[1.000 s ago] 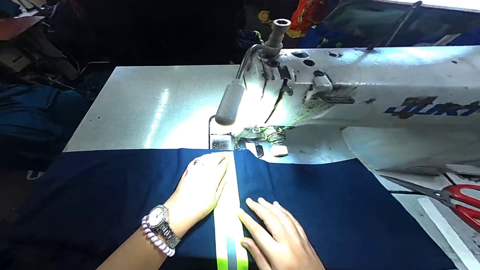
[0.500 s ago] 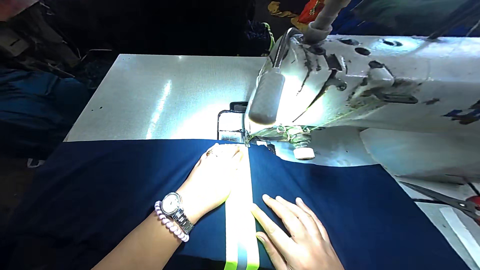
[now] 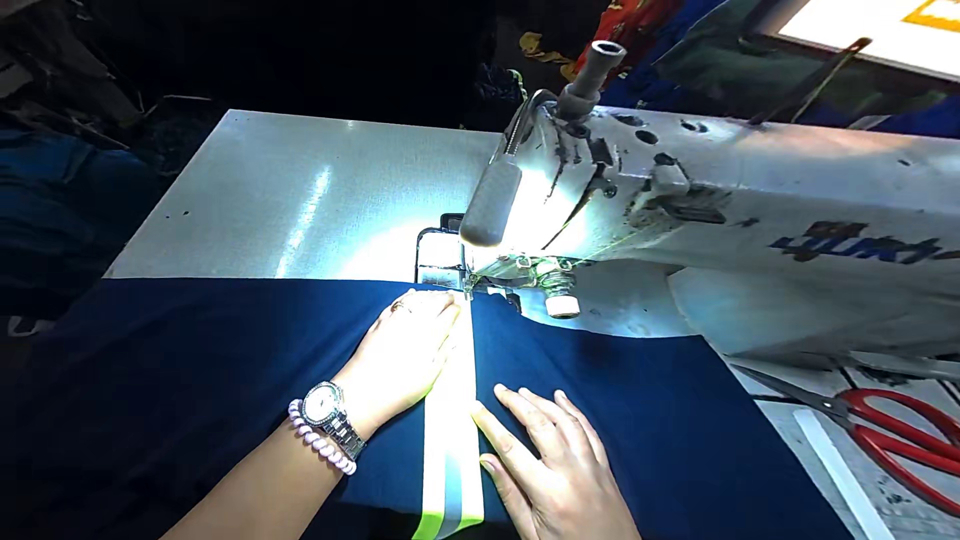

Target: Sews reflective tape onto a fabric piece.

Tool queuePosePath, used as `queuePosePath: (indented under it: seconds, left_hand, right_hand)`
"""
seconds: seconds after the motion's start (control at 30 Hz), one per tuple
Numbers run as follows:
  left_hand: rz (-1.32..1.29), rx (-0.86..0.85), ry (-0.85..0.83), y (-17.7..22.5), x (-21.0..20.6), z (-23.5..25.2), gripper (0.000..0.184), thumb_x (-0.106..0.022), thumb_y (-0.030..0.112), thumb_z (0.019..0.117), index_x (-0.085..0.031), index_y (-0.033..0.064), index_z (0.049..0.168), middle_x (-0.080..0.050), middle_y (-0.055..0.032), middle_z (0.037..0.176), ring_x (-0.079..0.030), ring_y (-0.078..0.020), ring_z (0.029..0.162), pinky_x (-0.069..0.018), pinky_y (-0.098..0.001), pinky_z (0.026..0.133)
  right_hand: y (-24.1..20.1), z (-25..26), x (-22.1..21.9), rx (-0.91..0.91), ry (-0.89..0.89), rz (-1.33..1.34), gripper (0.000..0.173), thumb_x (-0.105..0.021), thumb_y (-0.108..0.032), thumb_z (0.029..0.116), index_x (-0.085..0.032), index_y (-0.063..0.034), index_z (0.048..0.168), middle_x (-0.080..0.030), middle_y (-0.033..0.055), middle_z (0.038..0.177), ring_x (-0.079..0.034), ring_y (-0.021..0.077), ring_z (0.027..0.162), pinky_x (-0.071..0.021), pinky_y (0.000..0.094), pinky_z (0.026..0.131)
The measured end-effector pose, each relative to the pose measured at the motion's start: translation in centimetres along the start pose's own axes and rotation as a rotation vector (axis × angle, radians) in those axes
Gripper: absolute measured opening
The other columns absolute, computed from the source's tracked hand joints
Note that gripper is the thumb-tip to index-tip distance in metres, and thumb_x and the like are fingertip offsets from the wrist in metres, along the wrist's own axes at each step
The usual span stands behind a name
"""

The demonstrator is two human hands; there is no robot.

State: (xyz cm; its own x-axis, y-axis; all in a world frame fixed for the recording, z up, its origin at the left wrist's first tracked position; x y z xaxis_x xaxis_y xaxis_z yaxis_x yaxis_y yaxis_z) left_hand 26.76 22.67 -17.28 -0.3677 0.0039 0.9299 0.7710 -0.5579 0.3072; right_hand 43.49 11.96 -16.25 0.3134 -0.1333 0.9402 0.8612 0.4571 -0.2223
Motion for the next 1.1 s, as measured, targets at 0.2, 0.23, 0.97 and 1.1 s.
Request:
queuePosePath:
  seconds: [0.2, 0.23, 0.97, 1.1]
  left_hand:
    - [0.005, -0.029, 0.029, 0.0, 0.0, 0.2, 0.042, -0.041, 0.029, 0.1064, -0.064, 0.0115, 0.137, -0.059, -0.0016, 0.145, -0.052, -0.0191, 0.138, -0.0380, -0.0401, 0.118]
    - [0.011, -0.034, 0.039, 0.0, 0.0, 0.2, 0.042, -0.040, 0.029, 0.1065, -0.064, 0.0115, 0.137, -0.060, -0.0017, 0.144, -0.053, -0.0193, 0.137, -0.0384, -0.0400, 0.117]
    - [-0.019, 0.102, 0.080, -1.3, 1.7, -1.2, 0.062, -0.046, 0.051, 0.0985, -0.057, 0.0136, 0.147, -0.049, -0.0149, 0.155, -0.048, -0.0411, 0.140, -0.0396, -0.0649, 0.110]
    - [-0.002, 0.389, 0.084, -3.5, 7.0, -9.9, 0.059, -0.051, 0.036, 0.1048, -0.049, -0.0025, 0.149, -0.039, -0.0359, 0.154, -0.034, -0.0591, 0.143, -0.0192, -0.0758, 0.115]
  right_hand:
    - [0.1, 0.1, 0.0, 0.023, 0.036, -0.022, 0.039, -0.046, -0.045, 0.1055, -0.072, -0.0300, 0.129, -0.068, 0.0077, 0.133, -0.062, 0.0310, 0.126, -0.0381, 0.0593, 0.111]
    - [0.1, 0.1, 0.0, 0.025, 0.044, -0.028, 0.039, -0.044, -0.045, 0.1056, -0.072, -0.0307, 0.129, -0.068, 0.0071, 0.133, -0.061, 0.0305, 0.126, -0.0382, 0.0588, 0.111]
    - [14.0, -6.5, 3.9, -0.445, 0.044, -0.186, 0.071, -0.022, -0.054, 0.1078, -0.045, -0.0052, 0.155, -0.042, 0.0133, 0.161, -0.037, 0.0312, 0.151, -0.0295, 0.0538, 0.123]
    - [14.4, -6.3, 3.9, -0.456, 0.011, -0.171, 0.070, -0.022, -0.053, 0.1080, -0.043, -0.0062, 0.156, -0.039, 0.0115, 0.163, -0.034, 0.0300, 0.152, -0.0277, 0.0528, 0.124]
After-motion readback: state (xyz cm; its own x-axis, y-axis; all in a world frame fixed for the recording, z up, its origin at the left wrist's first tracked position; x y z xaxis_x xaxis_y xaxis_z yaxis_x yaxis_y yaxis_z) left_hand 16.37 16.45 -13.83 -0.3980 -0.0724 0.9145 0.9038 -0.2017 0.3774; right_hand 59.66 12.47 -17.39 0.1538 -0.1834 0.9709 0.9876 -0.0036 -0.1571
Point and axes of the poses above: each hand's wrist, its own z-axis towards the middle knuckle, its own x-axis out of the back of the hand, y = z × x, the point moved 5 cm from there along z, towards the middle knuckle
